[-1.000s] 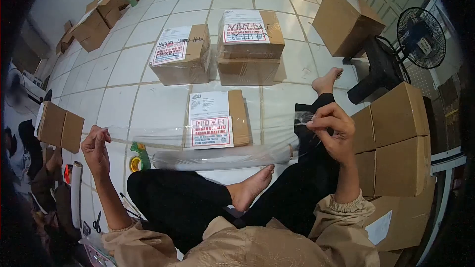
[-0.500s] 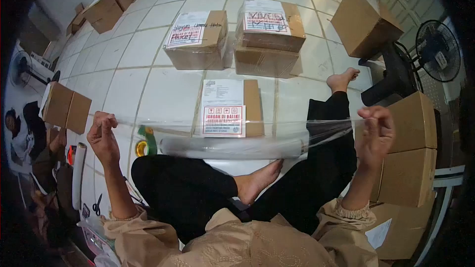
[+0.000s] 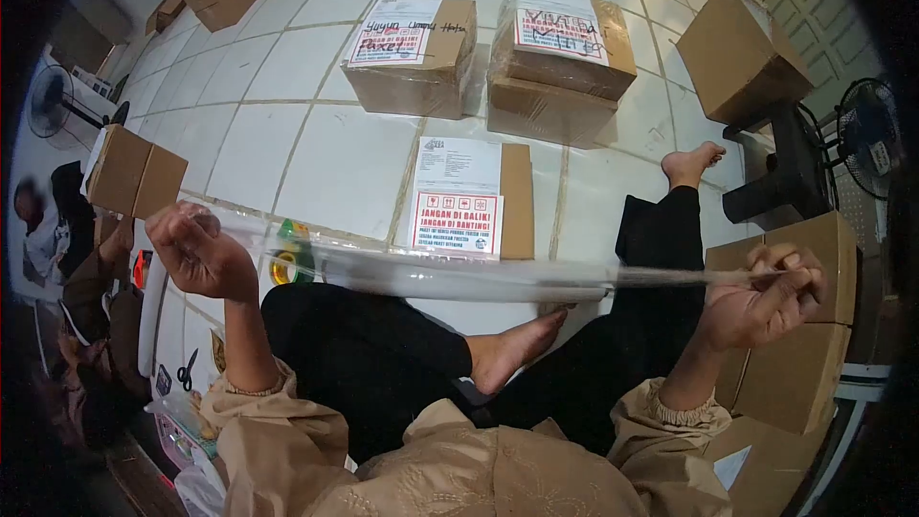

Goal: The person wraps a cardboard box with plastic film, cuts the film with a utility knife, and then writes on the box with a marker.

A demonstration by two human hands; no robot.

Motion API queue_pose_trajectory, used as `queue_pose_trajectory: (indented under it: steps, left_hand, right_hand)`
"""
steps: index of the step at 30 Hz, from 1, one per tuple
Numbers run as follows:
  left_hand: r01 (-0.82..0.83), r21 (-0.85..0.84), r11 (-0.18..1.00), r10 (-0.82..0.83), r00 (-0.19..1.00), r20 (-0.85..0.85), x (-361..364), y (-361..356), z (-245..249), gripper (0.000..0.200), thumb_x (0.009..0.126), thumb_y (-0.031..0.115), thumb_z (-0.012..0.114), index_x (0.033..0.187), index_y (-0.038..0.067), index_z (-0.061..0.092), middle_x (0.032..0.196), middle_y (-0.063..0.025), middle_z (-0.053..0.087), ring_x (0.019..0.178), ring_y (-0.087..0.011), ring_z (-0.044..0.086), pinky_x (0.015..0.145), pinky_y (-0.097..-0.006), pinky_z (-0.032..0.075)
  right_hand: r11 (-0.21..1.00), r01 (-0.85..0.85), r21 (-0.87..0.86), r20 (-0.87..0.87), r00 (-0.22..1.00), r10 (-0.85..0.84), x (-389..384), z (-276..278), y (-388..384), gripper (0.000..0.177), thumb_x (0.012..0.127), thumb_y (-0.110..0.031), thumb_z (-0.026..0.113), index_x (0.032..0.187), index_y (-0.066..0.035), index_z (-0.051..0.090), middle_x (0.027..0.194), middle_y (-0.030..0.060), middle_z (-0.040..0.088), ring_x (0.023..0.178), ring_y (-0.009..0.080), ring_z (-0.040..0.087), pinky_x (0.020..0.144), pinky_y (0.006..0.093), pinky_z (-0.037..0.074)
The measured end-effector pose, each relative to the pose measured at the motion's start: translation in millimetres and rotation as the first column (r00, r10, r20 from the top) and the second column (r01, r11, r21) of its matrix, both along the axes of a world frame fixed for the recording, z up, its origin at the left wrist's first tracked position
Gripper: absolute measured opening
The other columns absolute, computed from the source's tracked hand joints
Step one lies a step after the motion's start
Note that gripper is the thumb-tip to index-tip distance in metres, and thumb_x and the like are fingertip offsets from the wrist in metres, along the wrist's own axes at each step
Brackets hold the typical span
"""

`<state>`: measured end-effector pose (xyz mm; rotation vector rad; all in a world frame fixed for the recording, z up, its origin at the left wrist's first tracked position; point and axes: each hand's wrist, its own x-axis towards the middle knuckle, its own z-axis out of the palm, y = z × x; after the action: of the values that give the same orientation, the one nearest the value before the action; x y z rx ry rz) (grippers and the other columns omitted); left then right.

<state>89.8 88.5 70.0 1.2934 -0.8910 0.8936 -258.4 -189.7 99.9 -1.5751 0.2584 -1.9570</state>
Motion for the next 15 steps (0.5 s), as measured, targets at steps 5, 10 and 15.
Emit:
queue_pose_trajectory:
  steps: [5, 10, 15]
  left_hand:
    - [0.016, -0.009, 1.000, -0.016, 1.000, -0.026, 26.5, -18.2, -1.4, 0.015, 0.094, 0.010, 0.046, 0.083, 0.001, 0.050, 0.081, -0.0024, 0.043, 0.063, -0.0049, 0.036, 0.052, -0.0158, 0.031]
    - [0.189, 0.049, 0.981, -0.170, 0.951, -0.259, 63.3, -53.2, -1.4, 0.012, 0.091, 0.007, 0.050, 0.081, 0.001, 0.053, 0.083, -0.0009, 0.047, 0.065, -0.0055, 0.036, 0.059, -0.0177, 0.034]
    - [0.390, 0.529, 0.754, 0.129, 0.702, -0.701, 106.3, -79.2, 16.2, 0.025, 0.088, 0.025, 0.056, 0.087, 0.002, 0.066, 0.063, 0.0049, 0.041, 0.053, -0.0036, 0.032, 0.048, -0.0216, 0.025]
  right_hand:
    - [0.962, 0.273, 0.011, 0.080, 0.959, -0.273, 21.5, 7.4, -12.2, 0.009, 0.092, -0.009, 0.048, 0.092, -0.005, 0.039, 0.082, 0.0096, 0.046, 0.056, 0.0097, 0.041, 0.042, 0.0191, 0.034]
    - [0.970, 0.188, -0.156, -0.386, 0.892, -0.235, 39.1, 2.7, -66.0, 0.015, 0.068, 0.010, 0.044, 0.068, -0.001, 0.054, 0.079, 0.0093, 0.044, 0.070, 0.0171, 0.047, 0.077, 0.0302, 0.037]
    - [0.960, -0.099, 0.264, -0.576, 0.782, 0.239, 76.0, -6.4, -138.5, 0.024, 0.074, 0.010, 0.040, 0.076, 0.000, 0.062, 0.082, 0.0053, 0.048, 0.075, 0.0131, 0.049, 0.074, 0.0241, 0.037]
